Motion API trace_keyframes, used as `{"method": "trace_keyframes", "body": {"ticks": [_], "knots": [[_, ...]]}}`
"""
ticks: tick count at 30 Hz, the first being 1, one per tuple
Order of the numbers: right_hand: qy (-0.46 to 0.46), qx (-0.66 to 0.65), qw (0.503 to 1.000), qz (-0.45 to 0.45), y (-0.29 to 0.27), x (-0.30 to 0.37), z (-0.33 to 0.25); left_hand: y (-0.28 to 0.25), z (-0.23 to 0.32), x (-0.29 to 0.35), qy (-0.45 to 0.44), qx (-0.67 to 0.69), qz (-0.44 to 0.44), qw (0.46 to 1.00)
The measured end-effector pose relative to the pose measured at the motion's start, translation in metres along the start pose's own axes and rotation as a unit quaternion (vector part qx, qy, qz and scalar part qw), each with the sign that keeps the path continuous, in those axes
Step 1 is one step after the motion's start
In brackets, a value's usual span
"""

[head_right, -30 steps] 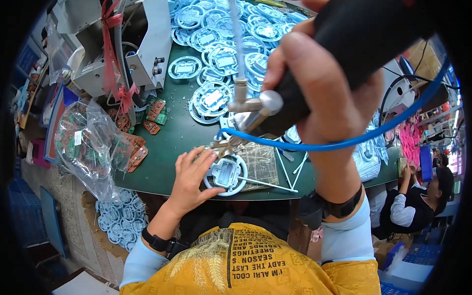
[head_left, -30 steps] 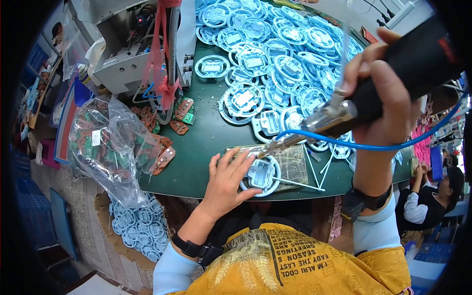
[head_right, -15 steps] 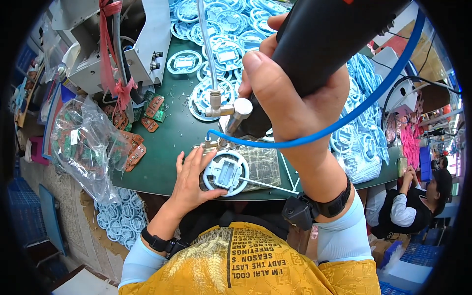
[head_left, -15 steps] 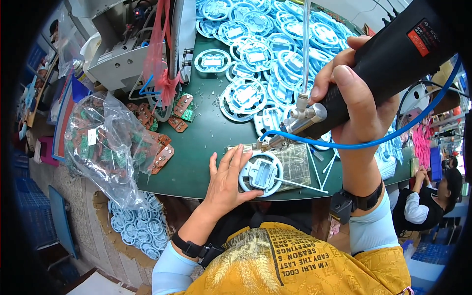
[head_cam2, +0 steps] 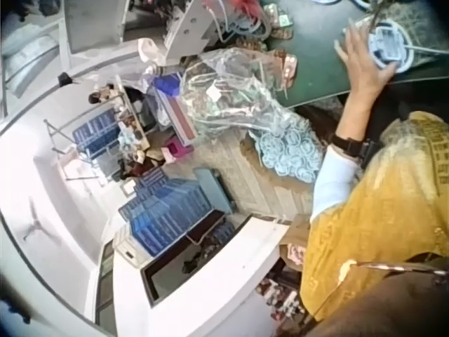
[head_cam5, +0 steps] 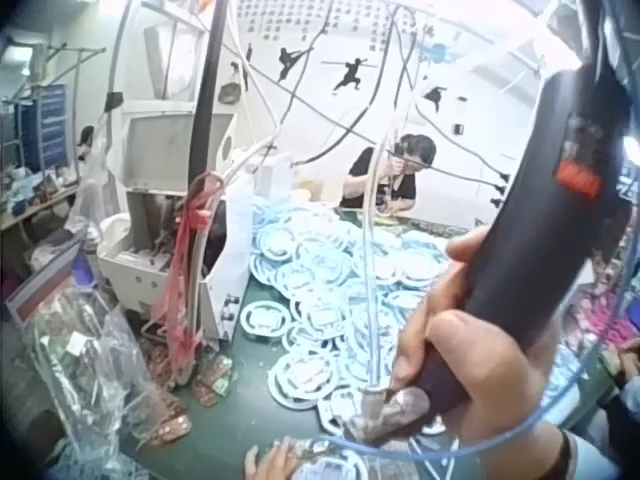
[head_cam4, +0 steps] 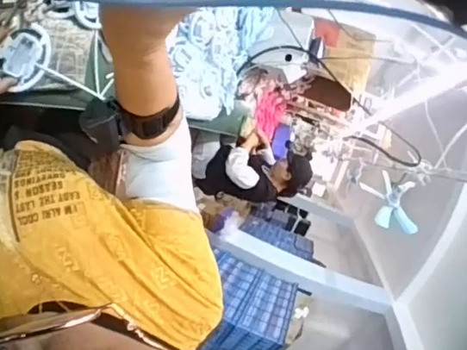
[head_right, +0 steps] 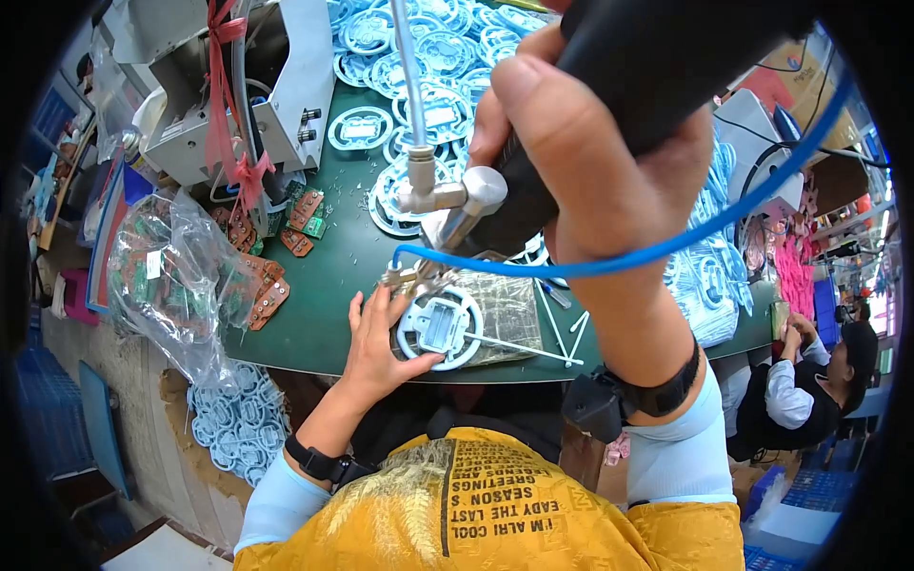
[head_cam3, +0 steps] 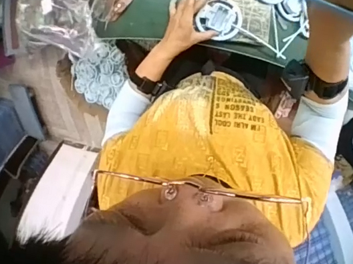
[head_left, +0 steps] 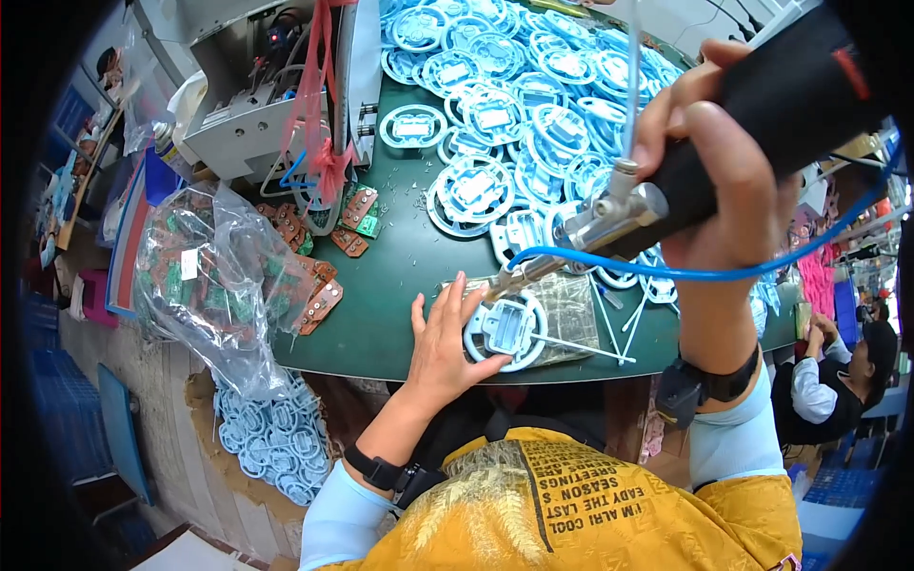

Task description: The worker is assembling blue plastic toy components using an electric screwdriver/tool and manual placement.

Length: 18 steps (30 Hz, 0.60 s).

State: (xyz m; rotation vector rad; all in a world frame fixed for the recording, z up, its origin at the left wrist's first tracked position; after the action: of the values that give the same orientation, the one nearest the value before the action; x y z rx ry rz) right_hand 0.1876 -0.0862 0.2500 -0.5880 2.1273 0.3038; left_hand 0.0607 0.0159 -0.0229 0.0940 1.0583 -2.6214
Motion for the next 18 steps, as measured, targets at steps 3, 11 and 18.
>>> {"method": "trace_keyframes", "body": {"ticks": [3, 11, 18], "knots": [[0.026, 0.015, 1.000, 0.001, 0.020, 0.009, -0.006, 0.001, -0.003, -0.002, -0.025, 0.002, -0.003, 1.000], [0.032, 0.012, 0.998, -0.056, 0.042, 0.029, 0.020, 0.005, -0.010, 0.001, -0.020, 0.010, -0.007, 1.000], [0.037, 0.025, 0.999, -0.024, 0.048, 0.035, 0.035, 0.012, -0.019, 0.001, -0.066, 0.047, -0.039, 0.996]]}}
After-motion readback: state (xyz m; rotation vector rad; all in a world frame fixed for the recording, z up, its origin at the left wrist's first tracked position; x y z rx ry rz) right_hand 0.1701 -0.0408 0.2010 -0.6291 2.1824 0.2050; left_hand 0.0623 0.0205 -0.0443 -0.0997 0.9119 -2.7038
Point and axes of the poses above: each hand's wrist, its own x-axis away from the middle knuckle, its own y-axis out of the palm, z = x × y, the point moved 9 cm from there along -x, towards the middle knuckle, and after that the axes turned 13 degrees about -y, right-handed, at the moved point
